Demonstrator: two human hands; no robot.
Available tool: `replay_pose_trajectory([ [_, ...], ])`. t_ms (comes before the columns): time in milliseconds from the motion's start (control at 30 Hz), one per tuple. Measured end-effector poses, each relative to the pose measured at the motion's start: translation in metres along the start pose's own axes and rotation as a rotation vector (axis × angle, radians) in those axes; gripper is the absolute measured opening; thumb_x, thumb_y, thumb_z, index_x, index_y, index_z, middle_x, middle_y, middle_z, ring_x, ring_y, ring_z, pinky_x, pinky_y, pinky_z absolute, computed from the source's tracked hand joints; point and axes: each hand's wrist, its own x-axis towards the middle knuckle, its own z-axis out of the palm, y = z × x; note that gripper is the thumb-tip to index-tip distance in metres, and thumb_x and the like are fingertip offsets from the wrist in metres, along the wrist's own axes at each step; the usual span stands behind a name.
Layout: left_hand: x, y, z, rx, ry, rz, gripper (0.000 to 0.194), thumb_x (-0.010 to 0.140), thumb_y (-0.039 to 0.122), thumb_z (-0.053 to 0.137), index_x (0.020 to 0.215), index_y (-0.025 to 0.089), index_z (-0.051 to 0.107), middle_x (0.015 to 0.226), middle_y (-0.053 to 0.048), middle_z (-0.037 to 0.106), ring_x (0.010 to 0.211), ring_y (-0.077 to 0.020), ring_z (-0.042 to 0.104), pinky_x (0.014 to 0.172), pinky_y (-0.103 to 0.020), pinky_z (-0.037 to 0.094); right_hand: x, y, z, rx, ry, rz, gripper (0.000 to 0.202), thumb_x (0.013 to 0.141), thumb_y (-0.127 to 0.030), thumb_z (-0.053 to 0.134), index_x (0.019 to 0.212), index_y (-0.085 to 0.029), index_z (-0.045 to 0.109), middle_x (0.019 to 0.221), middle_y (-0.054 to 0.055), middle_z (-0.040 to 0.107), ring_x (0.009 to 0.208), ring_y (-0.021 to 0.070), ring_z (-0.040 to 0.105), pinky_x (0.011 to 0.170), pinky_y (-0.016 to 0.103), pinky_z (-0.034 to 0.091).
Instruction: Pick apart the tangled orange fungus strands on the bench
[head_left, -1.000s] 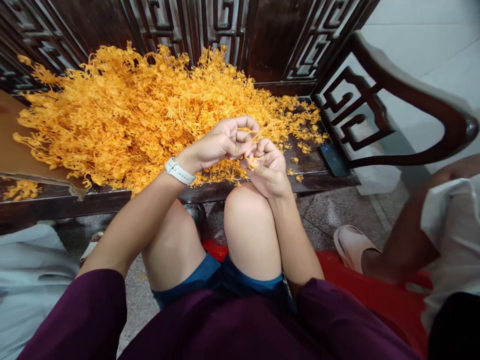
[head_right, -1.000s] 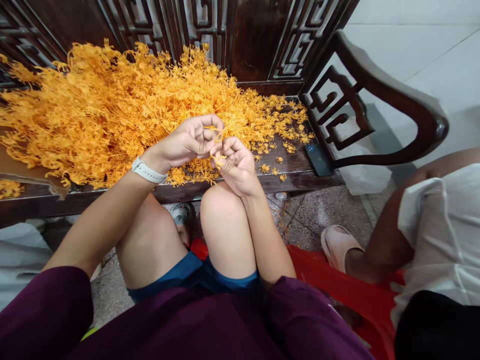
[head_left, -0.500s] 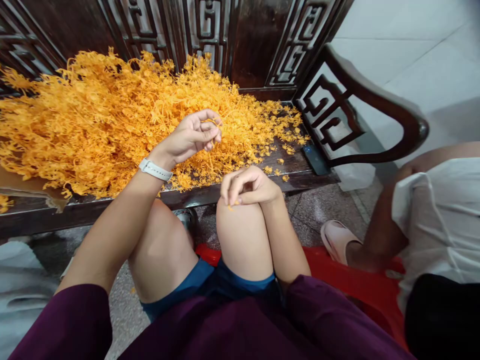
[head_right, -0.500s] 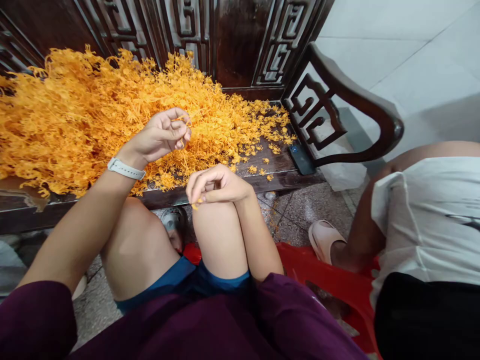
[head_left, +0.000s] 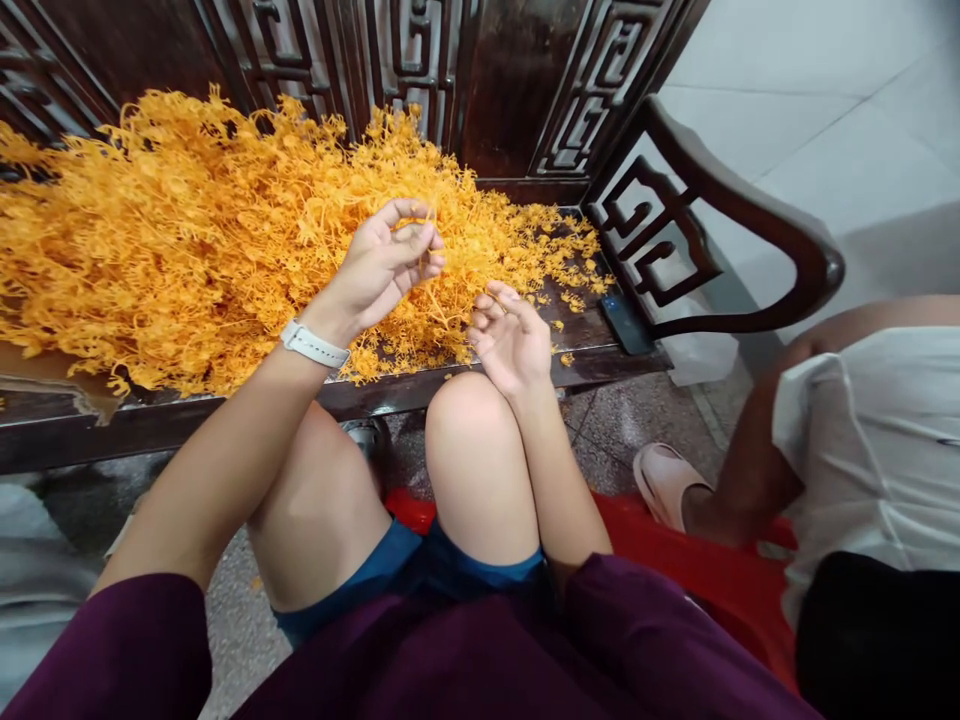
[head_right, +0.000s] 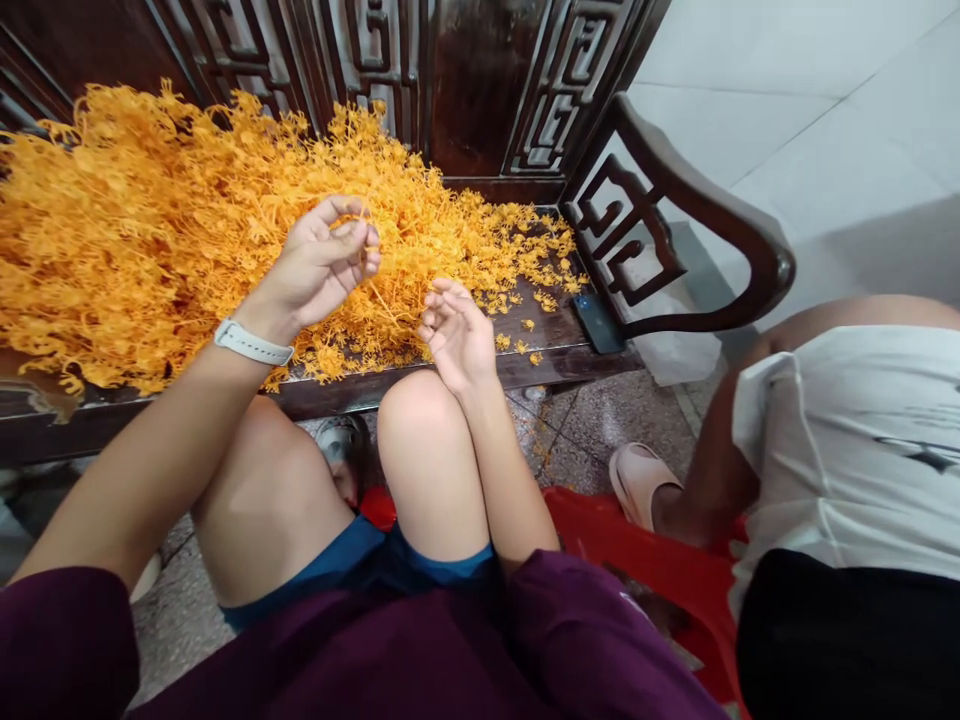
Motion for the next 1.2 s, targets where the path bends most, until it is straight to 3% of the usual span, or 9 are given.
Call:
replay_pose_trajectory([
  [100,0.006,-0.001,-0.005,-0.069,0.076,0.052,0.025,0.099,0.025,0.081,0.111,0.025,0.059,0.096,0.003,0.075,0.089,-0.0086,0.08,0.086,-0.019,0.065,0.001,0.005,0.003,-0.17,0.159,-0.141,0.029,0.073,-0.023,0.091,0.097,-0.025,0.074,0.095,-0.004,0.069,0.078,0.0087,0.059,0.067,0.02,0.048],
  [167,0.011,-0.002,-0.013,-0.094,0.121,0.087,0.023,0.1,0.026,0.08,0.111,0.026,0.059,0.1,0.002,0.077,0.099,-0.0104,0.081,0.092,-0.02,0.065,0.001,0.007,0.002,-0.225,0.189,-0.172,0.027,0.075,-0.03,0.091,0.098,-0.026,0.076,0.099,-0.003,0.071,0.084,0.0104,0.062,0.072,0.021,0.05],
  [300,0.023,-0.008,-0.033,-0.085,0.137,0.19,0.021,0.101,0.032,0.079,0.113,0.028,0.062,0.102,0.002,0.079,0.113,-0.0111,0.08,0.098,-0.019,0.064,-0.003,0.005,0.002,-0.341,-0.009,-0.067,0.036,0.087,-0.054,0.085,0.109,-0.027,0.08,0.114,0.004,0.079,0.099,0.017,0.069,0.082,0.028,0.055],
  [433,0.027,-0.008,-0.043,0.077,0.037,0.212,0.026,0.105,0.055,0.07,0.118,0.033,0.065,0.101,0.0,0.079,0.12,-0.0134,0.077,0.09,-0.02,0.064,-0.005,0.008,0.005,-0.561,-0.167,-0.053,0.036,0.082,-0.043,0.095,0.111,-0.027,0.082,0.105,0.003,0.08,0.095,0.017,0.069,0.085,0.031,0.054],
  [600,0.018,0.005,-0.032,0.17,0.053,0.178,0.031,0.105,0.061,0.067,0.119,0.033,0.064,0.095,0.001,0.075,0.104,-0.0115,0.076,0.081,-0.02,0.06,-0.003,0.013,0.005,-0.57,-0.205,-0.123,0.024,0.082,-0.042,0.095,0.09,-0.024,0.081,0.084,-0.001,0.072,0.076,0.0132,0.061,0.076,0.03,0.052],
  [700,0.007,0.017,-0.022,0.177,0.036,0.158,0.027,0.109,0.057,0.061,0.12,0.033,0.066,0.089,0.0,0.07,0.085,-0.0105,0.07,0.072,-0.021,0.058,-0.003,0.012,0.004,-0.492,-0.153,-0.1,0.023,0.086,-0.043,0.092,0.093,-0.025,0.08,0.086,-0.001,0.072,0.077,0.0125,0.064,0.071,0.028,0.05],
  [933,-0.014,0.036,-0.004,0.088,-0.037,0.1,0.032,0.116,0.045,0.045,0.104,0.026,0.067,0.061,0.005,0.031,0.047,-0.0076,0.03,0.047,-0.022,0.039,-0.003,0.008,0.006,-0.444,-0.143,-0.029,0.042,0.091,-0.057,0.086,0.115,-0.026,0.072,0.095,0.002,0.081,0.08,0.0134,0.068,0.073,0.027,0.055],
  [1067,-0.021,0.034,0.009,0.065,-0.175,-0.037,0.05,0.113,0.065,0.04,0.096,0.025,0.065,0.054,0.008,0.016,0.04,-0.006,0.016,0.04,-0.022,0.026,-0.001,0.009,0.01,-0.415,-0.197,0.02,0.058,0.088,-0.066,0.085,0.127,-0.028,0.065,0.101,0.003,0.084,0.083,0.0157,0.073,0.071,0.028,0.057],
  [1200,-0.028,0.027,0.02,0.032,-0.497,-0.203,0.067,0.106,0.079,0.039,0.084,0.023,0.07,0.044,0.008,0.022,0.037,-0.005,0.012,0.04,-0.023,0.016,0.002,0.011,0.01,-0.339,-0.175,-0.008,0.066,0.08,-0.06,0.095,0.13,-0.034,0.06,0.1,-0.002,0.081,0.084,0.0168,0.074,0.072,0.029,0.06],
])
